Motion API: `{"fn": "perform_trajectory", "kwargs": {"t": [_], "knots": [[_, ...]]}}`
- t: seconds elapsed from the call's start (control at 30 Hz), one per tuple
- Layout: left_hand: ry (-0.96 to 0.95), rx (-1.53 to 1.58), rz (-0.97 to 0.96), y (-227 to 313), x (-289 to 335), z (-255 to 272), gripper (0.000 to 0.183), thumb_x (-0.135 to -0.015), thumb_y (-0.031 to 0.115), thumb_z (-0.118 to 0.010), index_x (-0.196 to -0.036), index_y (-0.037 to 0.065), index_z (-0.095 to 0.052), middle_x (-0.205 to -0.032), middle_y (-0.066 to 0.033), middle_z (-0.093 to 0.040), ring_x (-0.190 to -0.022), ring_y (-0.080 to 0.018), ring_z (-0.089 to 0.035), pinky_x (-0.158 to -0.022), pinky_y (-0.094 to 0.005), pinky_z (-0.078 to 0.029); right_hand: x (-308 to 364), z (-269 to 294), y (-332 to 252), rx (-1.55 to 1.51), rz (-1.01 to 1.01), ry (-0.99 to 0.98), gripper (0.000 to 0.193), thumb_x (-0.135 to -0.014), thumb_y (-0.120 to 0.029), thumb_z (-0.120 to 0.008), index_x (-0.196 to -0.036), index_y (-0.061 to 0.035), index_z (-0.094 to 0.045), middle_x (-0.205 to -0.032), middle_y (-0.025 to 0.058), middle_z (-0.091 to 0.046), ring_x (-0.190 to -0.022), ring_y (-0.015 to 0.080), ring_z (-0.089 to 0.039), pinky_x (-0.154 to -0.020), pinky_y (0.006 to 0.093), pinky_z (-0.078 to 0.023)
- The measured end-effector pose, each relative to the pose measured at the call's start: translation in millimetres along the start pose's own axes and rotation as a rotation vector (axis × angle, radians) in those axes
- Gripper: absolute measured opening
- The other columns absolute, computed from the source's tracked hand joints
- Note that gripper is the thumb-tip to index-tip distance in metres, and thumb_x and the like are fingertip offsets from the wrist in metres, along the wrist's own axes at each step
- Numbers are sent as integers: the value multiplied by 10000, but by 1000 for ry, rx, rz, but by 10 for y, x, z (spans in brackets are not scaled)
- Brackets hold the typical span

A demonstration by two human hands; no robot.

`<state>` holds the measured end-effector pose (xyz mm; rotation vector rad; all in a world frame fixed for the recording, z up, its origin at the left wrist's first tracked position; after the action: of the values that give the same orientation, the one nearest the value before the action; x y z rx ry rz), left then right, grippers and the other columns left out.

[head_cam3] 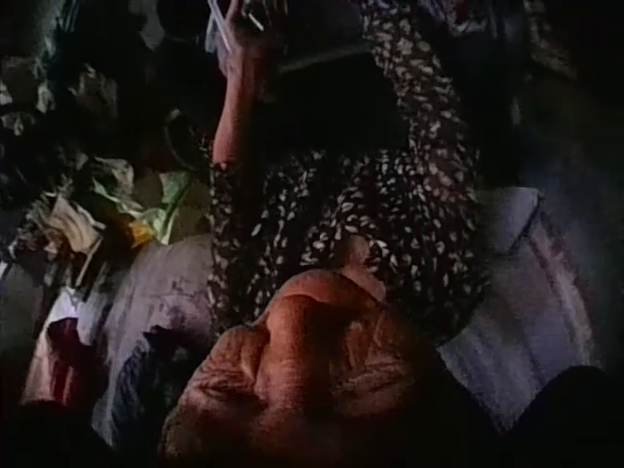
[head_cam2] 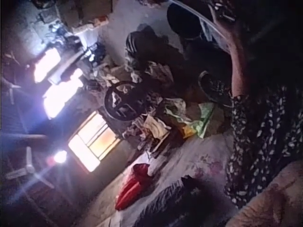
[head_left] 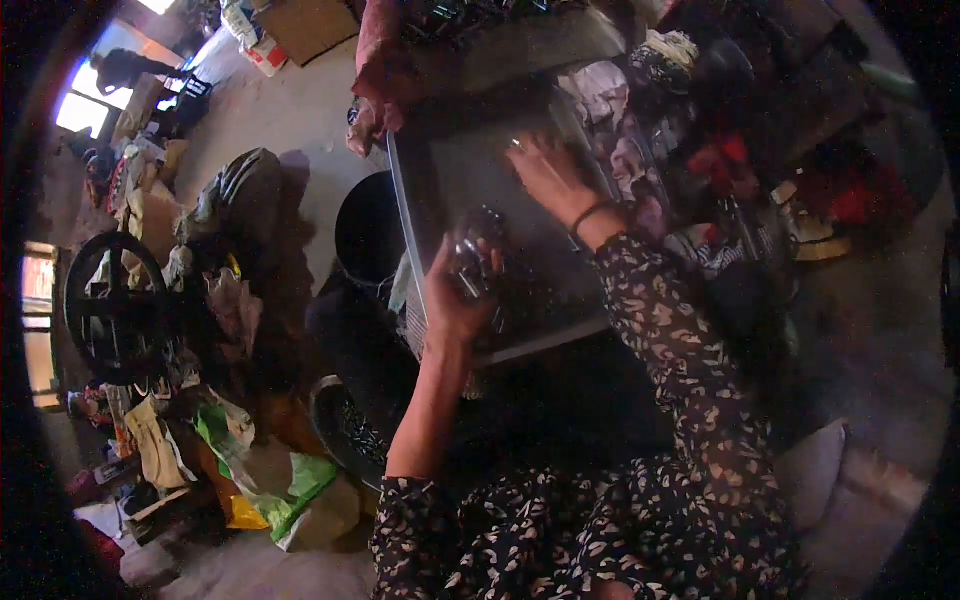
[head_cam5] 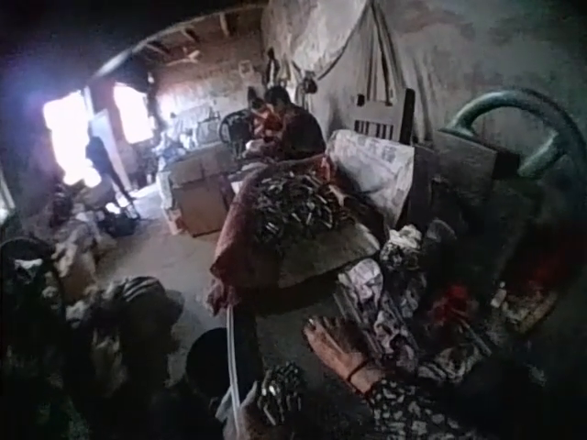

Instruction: The person assembles small metal parts into larger units by hand, placing them onto a metal tray.

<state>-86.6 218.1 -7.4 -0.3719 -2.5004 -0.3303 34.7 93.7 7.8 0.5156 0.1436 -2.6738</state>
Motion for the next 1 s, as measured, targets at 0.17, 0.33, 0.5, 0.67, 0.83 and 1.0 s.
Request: {"fn": "perform_trajectory", "kwargs": {"t": [0.17,0.33,0.5,0.67,0.83,1.0], "knots": [[-243,-412,-46,12,-50,-181,201,-801,146,-481,-950,14,-511,-805,-42,-557,-670,-120,-526,-628,-212,-446,122,294,385,-476,-292,95,176,-657,-58,-553,-829,-30,-532,-856,129,-549,-848,290,-510,-702,352,-421],[-457,-1741,-636,-195,-121,-552,202,-711,34,-521,-907,19,-566,-831,-62,-582,-717,-147,-534,-641,-226,-416,552,775,575,-837,-352,315,170,-696,-70,-556,-849,3,-537,-783,106,-574,-742,237,-543,-660,319,-422],[-465,-2289,-670,-706,-338,-441,230,-714,124,-474,-935,62,-488,-838,-157,-520,-660,-307,-533,-553,-411,-440,847,730,615,-1074,-448,321,107,-762,-71,-507,-855,-31,-544,-650,10,-490,-473,70,-445,-429,205,-363],[-808,-2646,-1655,-947,-333,33,350,-665,171,-507,-1007,101,-487,-1177,-142,-363,-969,-274,-414,-630,-313,-421,880,615,550,-1374,-613,171,124,-766,-80,-501,-875,-31,-532,-667,4,-488,-479,69,-455,-433,209,-379],[-708,-2635,-1222,-836,-356,-369,321,-682,164,-509,-993,81,-506,-1053,-145,-460,-748,-251,-516,-584,-316,-436,806,580,527,-1411,-611,146,122,-769,-91,-500,-870,-29,-527,-665,1,-489,-474,67,-457,-430,210,-383],[-382,-1630,-539,-285,-485,-373,310,-703,165,-536,-991,51,-527,-799,-115,-577,-535,-187,-526,-501,-273,-433,823,684,457,-1329,-480,187,110,-773,-93,-497,-860,-30,-524,-668,4,-496,-459,68,-445,-412,220,-381]]}}
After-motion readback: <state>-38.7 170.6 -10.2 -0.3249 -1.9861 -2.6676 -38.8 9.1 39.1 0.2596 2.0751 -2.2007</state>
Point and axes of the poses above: each hand's wrist, its own x-axis away from the middle knuckle, its own z-axis out of the back of the hand, y = z × x, the point moved 6 cm from there along -x, towards the middle knuckle
